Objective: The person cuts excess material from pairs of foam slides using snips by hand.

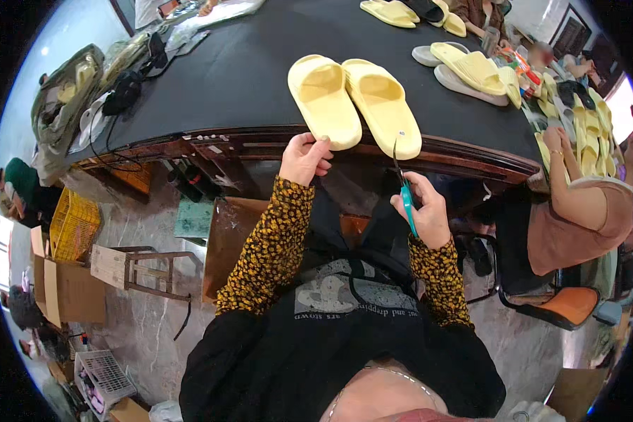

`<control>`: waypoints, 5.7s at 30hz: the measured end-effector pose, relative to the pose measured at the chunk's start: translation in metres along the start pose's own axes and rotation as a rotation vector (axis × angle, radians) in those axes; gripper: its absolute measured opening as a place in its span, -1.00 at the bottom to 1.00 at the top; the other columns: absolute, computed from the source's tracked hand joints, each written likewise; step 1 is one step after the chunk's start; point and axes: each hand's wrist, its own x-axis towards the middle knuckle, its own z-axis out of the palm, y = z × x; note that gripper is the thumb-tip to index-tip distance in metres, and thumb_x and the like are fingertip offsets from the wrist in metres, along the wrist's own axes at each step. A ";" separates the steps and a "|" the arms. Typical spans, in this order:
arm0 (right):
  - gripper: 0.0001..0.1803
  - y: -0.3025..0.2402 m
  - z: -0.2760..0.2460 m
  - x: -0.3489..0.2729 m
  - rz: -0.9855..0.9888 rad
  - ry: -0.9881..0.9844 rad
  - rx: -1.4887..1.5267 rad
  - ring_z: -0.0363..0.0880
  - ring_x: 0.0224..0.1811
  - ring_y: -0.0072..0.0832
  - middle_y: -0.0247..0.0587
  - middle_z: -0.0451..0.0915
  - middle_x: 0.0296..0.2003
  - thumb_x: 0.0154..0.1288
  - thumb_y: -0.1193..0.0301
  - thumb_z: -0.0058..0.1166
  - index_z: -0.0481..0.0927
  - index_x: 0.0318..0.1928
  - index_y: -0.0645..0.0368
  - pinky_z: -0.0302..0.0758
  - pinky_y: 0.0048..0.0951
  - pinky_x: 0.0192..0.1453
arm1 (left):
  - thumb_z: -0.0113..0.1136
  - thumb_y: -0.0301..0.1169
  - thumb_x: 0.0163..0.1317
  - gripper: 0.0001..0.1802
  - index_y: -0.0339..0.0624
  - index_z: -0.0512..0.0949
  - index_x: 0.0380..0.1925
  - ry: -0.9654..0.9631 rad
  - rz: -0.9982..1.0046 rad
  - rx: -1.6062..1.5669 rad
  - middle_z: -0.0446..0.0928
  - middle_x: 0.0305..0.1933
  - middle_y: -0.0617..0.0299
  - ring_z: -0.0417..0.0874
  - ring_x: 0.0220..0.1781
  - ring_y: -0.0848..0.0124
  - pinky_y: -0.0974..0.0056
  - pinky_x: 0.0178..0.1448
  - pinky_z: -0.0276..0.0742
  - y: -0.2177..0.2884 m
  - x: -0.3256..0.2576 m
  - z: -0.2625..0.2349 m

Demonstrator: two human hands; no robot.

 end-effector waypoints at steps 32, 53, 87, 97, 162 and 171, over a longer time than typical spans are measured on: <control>-0.44 0.045 0.004 0.039 0.293 0.414 0.489 0.52 -0.49 -0.64 -0.28 0.55 -0.37 0.19 0.24 0.24 0.36 0.08 0.29 0.39 -0.67 -0.51 | 0.10 -0.47 0.13 -0.73 -0.38 0.33 -0.22 -0.044 -0.148 -0.171 0.52 -0.50 0.05 0.49 -0.60 0.37 0.31 -0.52 0.45 -0.022 -0.024 -0.004; -0.49 0.018 0.022 0.041 0.249 0.257 0.549 0.49 -0.46 -0.64 -0.27 0.50 -0.39 0.17 0.47 0.21 0.30 0.06 0.44 0.47 -0.60 -0.41 | 0.09 -0.49 0.11 -0.73 -0.43 0.33 -0.23 -0.049 -0.089 -0.202 0.49 -0.51 0.02 0.44 -0.65 0.41 0.36 -0.56 0.40 -0.023 -0.028 0.003; -0.54 0.011 0.015 0.039 0.210 0.196 0.479 0.49 -0.46 -0.69 -0.31 0.54 -0.40 0.19 0.48 0.18 0.34 0.07 0.32 0.45 -0.65 -0.42 | 0.10 -0.42 0.23 -0.60 -0.37 0.27 0.00 -0.029 -0.098 -0.143 0.55 -0.41 0.12 0.48 -0.64 0.49 0.41 -0.56 0.44 -0.029 -0.029 -0.001; -0.52 0.005 0.005 0.032 0.178 0.117 0.516 0.51 -0.37 -0.67 -0.30 0.54 -0.39 0.15 0.50 0.23 0.34 0.05 0.36 0.51 -0.61 -0.29 | 0.11 -0.41 0.26 -0.56 -0.37 0.23 0.05 0.048 0.034 -0.150 0.51 -0.41 0.19 0.46 -0.61 0.53 0.44 -0.56 0.43 -0.026 -0.027 -0.003; -0.62 0.042 -0.051 0.236 -0.167 0.148 -0.415 0.59 -0.36 -0.06 0.05 0.58 -0.43 0.12 0.22 0.21 0.48 -0.13 0.19 0.47 -0.21 -0.32 | 0.29 -0.33 0.09 -0.41 -0.27 0.37 0.12 -0.665 0.432 0.510 0.27 0.21 0.03 0.30 0.26 0.25 0.25 0.33 0.20 0.052 0.186 0.022; -0.54 0.042 -0.053 0.236 -0.107 0.165 -0.388 0.63 -0.28 -0.19 0.03 0.61 -0.35 0.11 0.31 0.26 0.47 -0.02 0.25 0.50 -0.34 -0.19 | 0.13 -0.33 0.26 -0.56 -0.27 0.38 0.11 -0.621 0.187 0.249 0.33 0.19 0.13 0.37 0.18 0.41 0.32 0.26 0.27 0.050 0.183 0.023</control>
